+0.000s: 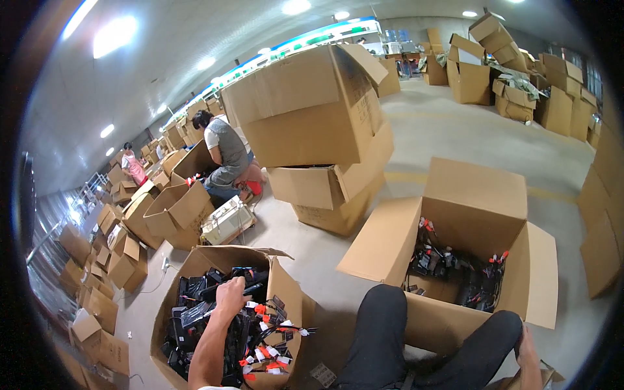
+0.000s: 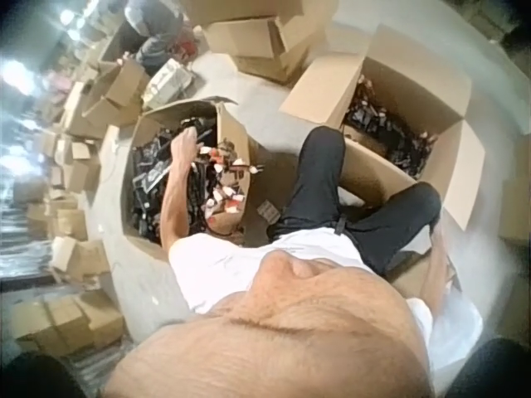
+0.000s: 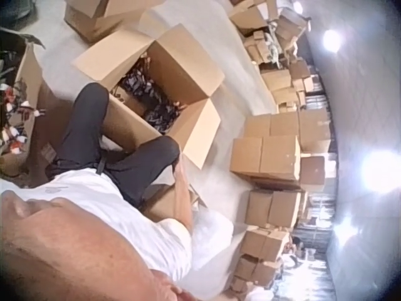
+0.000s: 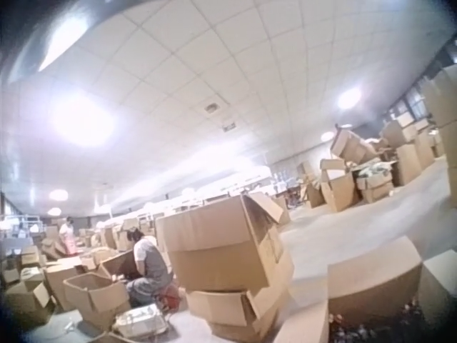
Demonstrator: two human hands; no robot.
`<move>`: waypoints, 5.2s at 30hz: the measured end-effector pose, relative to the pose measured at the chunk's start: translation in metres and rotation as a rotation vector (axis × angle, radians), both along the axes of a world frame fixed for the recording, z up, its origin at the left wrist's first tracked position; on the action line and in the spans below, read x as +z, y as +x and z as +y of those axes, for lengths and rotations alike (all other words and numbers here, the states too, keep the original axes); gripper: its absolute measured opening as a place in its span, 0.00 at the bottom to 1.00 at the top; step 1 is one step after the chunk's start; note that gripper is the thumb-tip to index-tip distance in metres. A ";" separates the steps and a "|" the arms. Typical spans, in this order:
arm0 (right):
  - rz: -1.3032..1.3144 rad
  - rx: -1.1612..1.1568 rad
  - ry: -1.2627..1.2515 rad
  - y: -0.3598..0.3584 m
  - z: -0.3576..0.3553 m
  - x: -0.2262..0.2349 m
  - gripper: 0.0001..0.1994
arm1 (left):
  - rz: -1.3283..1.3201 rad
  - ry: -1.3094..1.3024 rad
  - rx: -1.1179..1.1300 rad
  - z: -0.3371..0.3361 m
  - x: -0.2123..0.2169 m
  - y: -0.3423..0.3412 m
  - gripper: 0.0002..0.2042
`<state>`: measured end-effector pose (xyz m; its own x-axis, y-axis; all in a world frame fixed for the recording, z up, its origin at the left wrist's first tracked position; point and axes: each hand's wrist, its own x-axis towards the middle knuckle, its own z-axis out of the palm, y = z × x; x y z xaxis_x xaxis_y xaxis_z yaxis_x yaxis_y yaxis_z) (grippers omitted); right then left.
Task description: The person packs electronic devices by picking them with their attached wire harnesses from one cardboard box, turning them over by hand, and placing them into another cardboard box.
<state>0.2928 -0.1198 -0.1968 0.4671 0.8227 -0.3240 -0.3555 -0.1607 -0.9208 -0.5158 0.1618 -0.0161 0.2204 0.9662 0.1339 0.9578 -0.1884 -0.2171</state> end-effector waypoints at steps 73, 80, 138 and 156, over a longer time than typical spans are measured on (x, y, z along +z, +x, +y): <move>0.289 -0.257 0.888 -0.238 0.198 0.290 0.24 | -1.627 0.005 -0.482 -0.081 0.095 0.366 0.23; 0.192 -0.180 0.821 -0.274 0.188 0.263 0.23 | -1.617 0.384 -0.544 -0.058 0.095 0.397 0.28; -0.900 -0.043 0.817 -0.255 0.127 0.318 0.31 | -2.001 -0.259 -0.812 -0.117 0.080 0.371 0.25; -0.269 1.074 0.534 -0.173 0.214 0.263 0.39 | -2.154 -0.550 -0.583 0.004 0.126 0.395 0.19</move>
